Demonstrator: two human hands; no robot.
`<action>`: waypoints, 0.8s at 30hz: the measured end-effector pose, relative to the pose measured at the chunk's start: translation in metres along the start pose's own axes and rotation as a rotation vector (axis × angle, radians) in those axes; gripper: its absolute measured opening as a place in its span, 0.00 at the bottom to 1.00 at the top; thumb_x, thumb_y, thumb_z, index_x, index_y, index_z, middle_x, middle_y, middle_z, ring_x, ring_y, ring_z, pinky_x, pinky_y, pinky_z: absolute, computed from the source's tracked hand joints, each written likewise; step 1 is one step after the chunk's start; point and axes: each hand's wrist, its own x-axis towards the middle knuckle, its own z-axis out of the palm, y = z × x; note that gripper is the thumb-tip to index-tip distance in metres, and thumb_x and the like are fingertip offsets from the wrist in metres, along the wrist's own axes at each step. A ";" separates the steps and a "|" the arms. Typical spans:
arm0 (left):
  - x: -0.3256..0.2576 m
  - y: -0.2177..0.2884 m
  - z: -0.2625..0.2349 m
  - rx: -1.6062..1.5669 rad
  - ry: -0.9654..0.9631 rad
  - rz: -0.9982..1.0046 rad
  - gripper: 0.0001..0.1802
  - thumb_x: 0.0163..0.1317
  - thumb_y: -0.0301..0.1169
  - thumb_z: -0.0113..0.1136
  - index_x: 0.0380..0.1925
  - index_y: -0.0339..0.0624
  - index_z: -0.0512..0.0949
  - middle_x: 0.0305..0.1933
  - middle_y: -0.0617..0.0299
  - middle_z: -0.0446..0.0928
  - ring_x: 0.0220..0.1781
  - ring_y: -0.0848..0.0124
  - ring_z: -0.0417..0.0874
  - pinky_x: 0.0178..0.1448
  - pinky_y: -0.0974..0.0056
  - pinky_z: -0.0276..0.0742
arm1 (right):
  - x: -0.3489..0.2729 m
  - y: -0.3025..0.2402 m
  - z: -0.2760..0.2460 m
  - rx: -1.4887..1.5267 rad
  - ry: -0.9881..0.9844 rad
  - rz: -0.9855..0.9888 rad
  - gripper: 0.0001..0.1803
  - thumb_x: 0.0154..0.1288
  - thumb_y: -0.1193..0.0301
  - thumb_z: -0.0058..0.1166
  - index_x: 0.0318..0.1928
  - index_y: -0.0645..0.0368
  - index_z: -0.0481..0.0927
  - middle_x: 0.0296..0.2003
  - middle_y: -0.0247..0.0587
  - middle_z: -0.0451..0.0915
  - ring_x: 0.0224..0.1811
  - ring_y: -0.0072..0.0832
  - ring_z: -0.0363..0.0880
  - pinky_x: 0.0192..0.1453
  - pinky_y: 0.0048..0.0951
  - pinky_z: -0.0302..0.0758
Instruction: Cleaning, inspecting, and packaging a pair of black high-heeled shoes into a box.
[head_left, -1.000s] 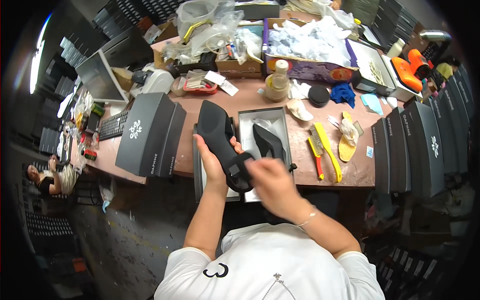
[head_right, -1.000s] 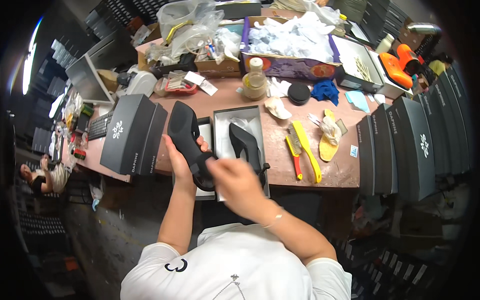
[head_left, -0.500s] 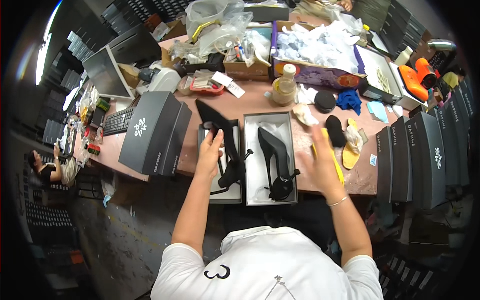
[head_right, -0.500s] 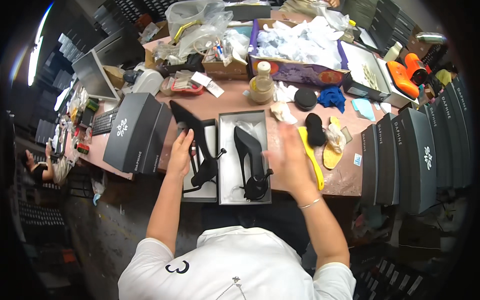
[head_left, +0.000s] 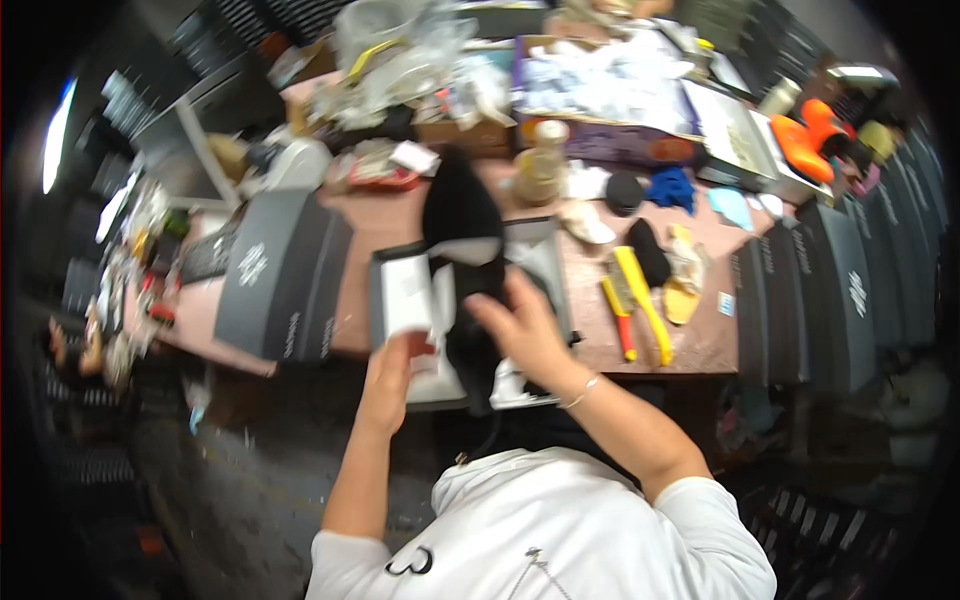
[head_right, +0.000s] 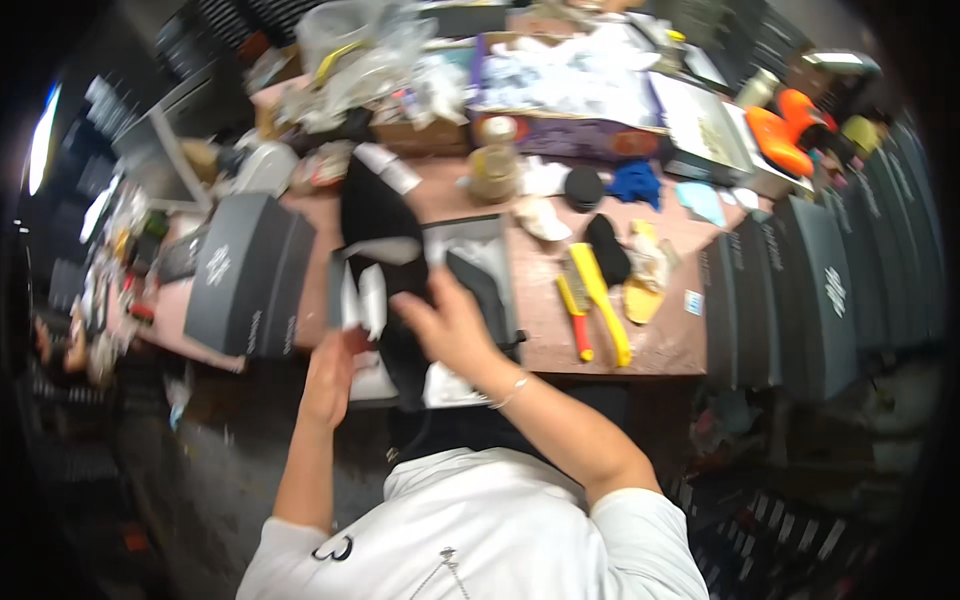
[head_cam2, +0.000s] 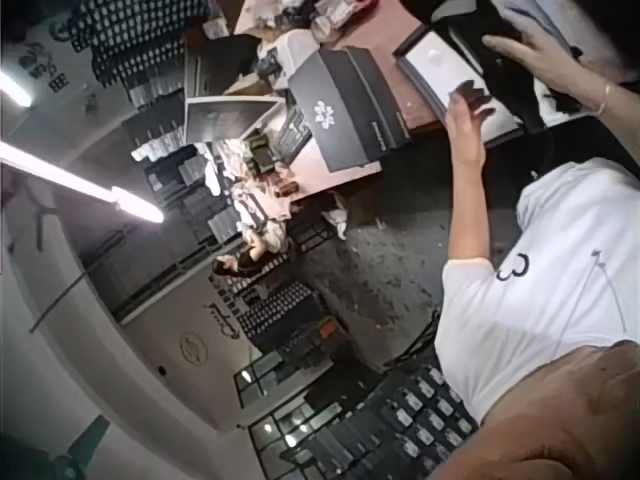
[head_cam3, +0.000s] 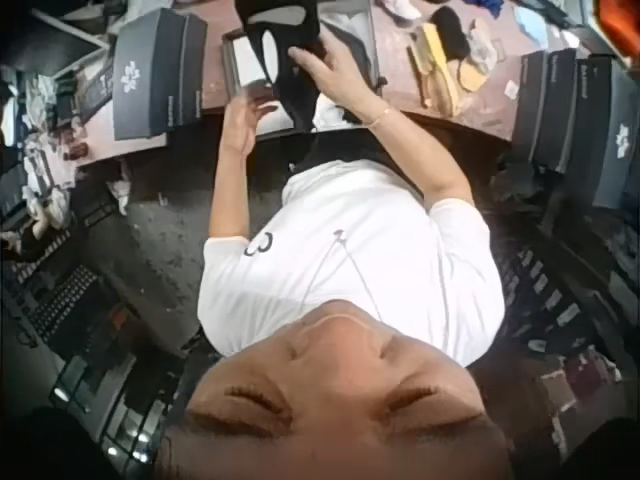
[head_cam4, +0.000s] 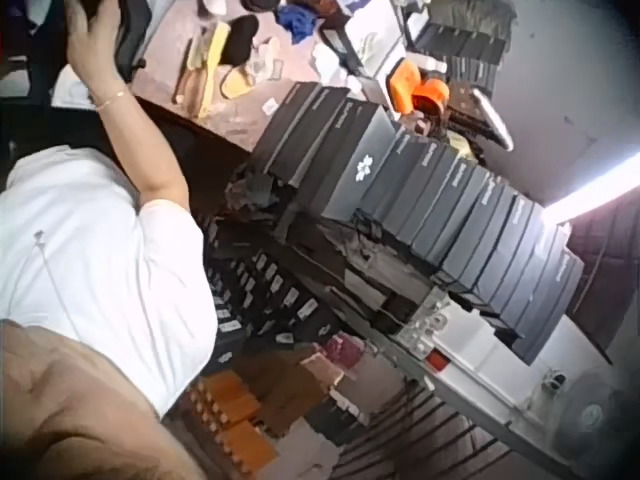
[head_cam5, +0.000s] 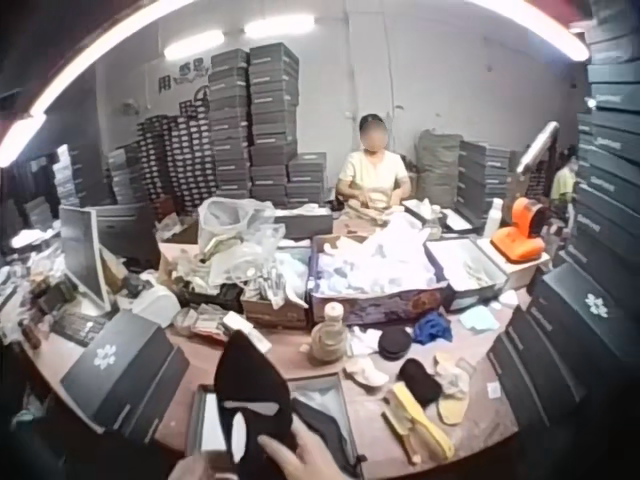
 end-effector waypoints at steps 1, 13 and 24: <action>-0.016 -0.006 0.004 -0.242 0.060 -0.282 0.38 0.68 0.62 0.41 0.62 0.41 0.67 0.48 0.59 0.78 0.47 0.65 0.79 0.53 0.55 0.77 | -0.003 -0.008 0.009 -0.080 -0.010 -0.127 0.16 0.65 0.72 0.56 0.51 0.63 0.74 0.40 0.39 0.81 0.41 0.23 0.77 0.46 0.29 0.74; -0.005 -0.030 0.025 -0.800 -0.042 -0.435 0.24 0.65 0.49 0.48 0.43 0.37 0.73 0.43 0.49 0.77 0.47 0.53 0.79 0.57 0.47 0.74 | -0.025 -0.018 0.002 -0.150 -0.314 -0.616 0.20 0.61 0.71 0.61 0.54 0.60 0.76 0.42 0.45 0.75 0.44 0.38 0.76 0.51 0.33 0.72; 0.038 -0.050 0.029 -0.877 0.012 -0.153 0.28 0.72 0.53 0.41 0.43 0.36 0.76 0.39 0.54 0.80 0.45 0.60 0.81 0.55 0.56 0.77 | -0.065 0.122 -0.186 -1.198 0.279 -0.046 0.29 0.57 0.73 0.60 0.58 0.65 0.67 0.47 0.61 0.76 0.48 0.54 0.77 0.50 0.47 0.74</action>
